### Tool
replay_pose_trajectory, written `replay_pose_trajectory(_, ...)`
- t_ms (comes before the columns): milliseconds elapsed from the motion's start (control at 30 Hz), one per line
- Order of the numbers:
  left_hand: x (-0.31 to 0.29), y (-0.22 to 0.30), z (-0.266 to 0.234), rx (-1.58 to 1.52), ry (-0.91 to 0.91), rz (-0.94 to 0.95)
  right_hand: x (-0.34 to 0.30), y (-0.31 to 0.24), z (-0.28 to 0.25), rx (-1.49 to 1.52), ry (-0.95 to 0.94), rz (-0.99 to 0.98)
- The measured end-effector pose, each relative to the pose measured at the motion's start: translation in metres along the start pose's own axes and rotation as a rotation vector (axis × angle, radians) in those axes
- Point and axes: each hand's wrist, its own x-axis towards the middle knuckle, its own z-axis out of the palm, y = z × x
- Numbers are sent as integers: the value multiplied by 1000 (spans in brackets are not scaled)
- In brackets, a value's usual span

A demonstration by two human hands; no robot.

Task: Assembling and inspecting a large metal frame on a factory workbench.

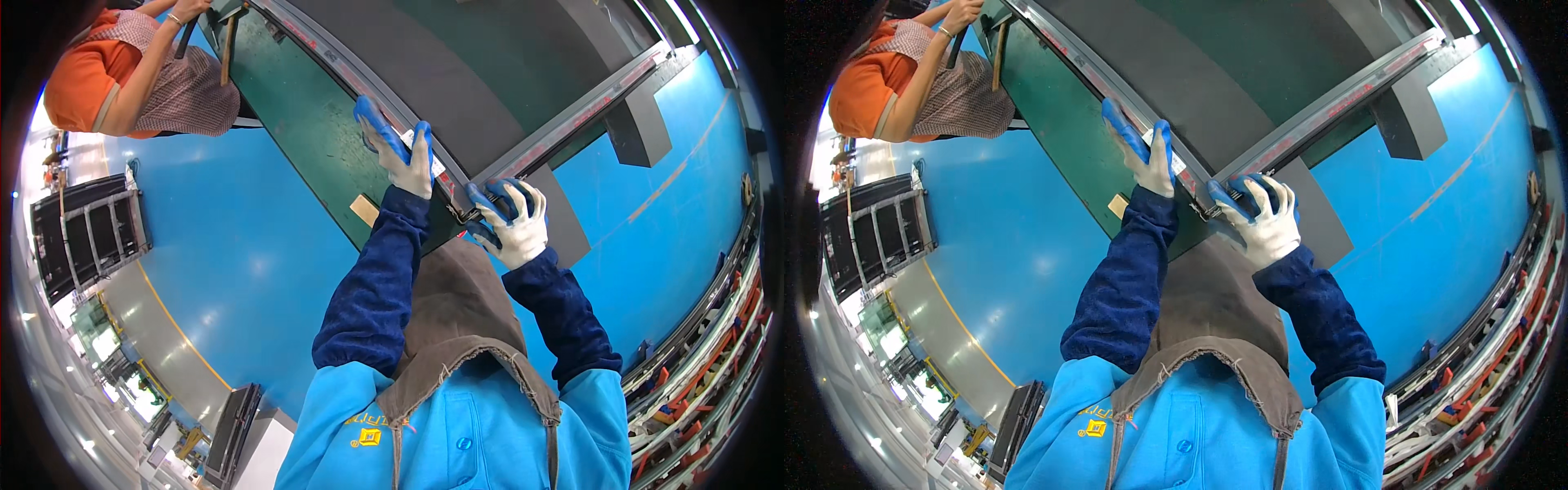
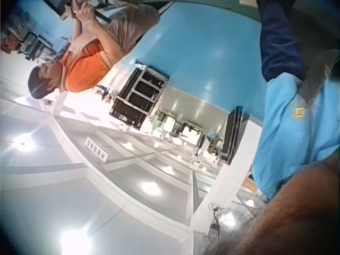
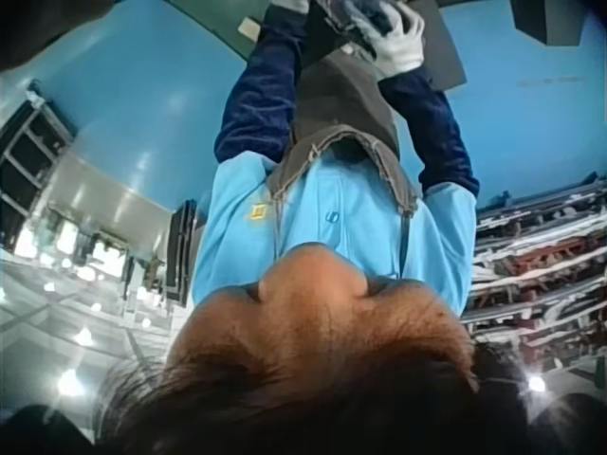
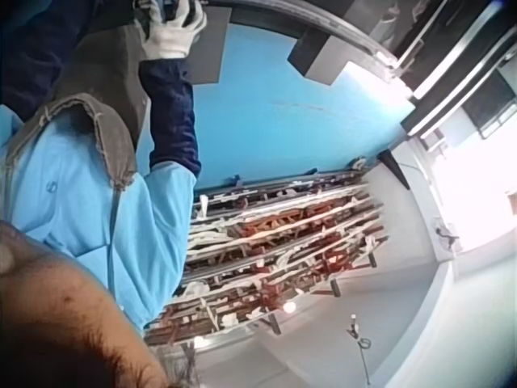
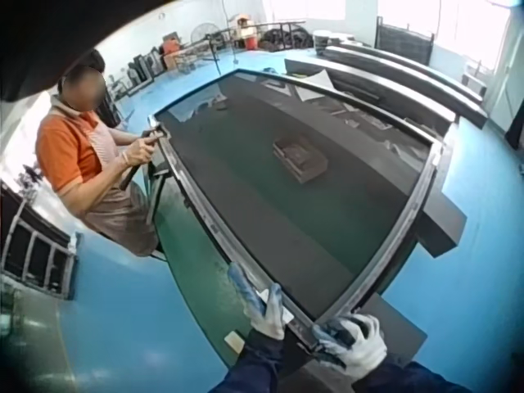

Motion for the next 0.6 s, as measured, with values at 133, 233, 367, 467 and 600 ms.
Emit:
replay_pose_trajectory(133, 4, 6, -2, 34, -18, 33, -3, 4, 3, -2, -20, 16)
replay_pose_trajectory(233, 13, 18, -4, 161, -103, 117, -4, 7, 5, -31, -23, 29)
replay_pose_trajectory(367, 13, 13, -7, 82, -137, 71, 6, 2, -2, -31, 20, -15)
replay_pose_trajectory(467, 15, 16, -2, 22, -86, 110, 8, 3, -8, -15, 31, -38)
replay_pose_trajectory(600, 10, 5, -4, 29, -90, 138, 2, 5, 1, -7, 51, -52)
